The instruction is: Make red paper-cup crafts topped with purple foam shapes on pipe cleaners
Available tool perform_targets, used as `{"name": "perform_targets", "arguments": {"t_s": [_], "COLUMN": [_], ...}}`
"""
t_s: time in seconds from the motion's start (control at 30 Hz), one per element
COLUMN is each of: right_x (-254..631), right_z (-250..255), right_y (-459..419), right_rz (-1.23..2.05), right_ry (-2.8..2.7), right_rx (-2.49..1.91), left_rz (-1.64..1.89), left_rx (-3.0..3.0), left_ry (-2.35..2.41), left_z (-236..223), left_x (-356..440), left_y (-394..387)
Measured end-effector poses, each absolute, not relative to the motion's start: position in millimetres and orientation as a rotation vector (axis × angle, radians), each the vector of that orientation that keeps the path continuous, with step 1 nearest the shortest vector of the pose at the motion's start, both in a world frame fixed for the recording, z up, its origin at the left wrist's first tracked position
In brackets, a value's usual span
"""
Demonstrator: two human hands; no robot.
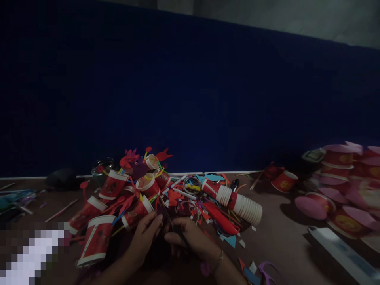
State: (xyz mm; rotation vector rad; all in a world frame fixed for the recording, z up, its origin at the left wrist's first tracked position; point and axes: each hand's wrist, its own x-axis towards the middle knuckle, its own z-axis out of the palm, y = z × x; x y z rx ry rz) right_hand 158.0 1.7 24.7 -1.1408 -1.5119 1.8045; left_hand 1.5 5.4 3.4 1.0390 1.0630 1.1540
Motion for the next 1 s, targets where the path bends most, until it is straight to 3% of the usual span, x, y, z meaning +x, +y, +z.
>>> {"name": "perform_targets", "arguments": {"t_s": [1.0], "right_x": [159.0], "right_z": [20.4], "right_y": [2.1], "right_rz": [1.742], "right_ry": [-1.57], "right_rx": [-1.137], "left_rz": [1.17], "left_rx": [0.968], "left_ry": [1.054], "left_z": [6.2], "left_x": [2.8], "left_y": [3.9]}}
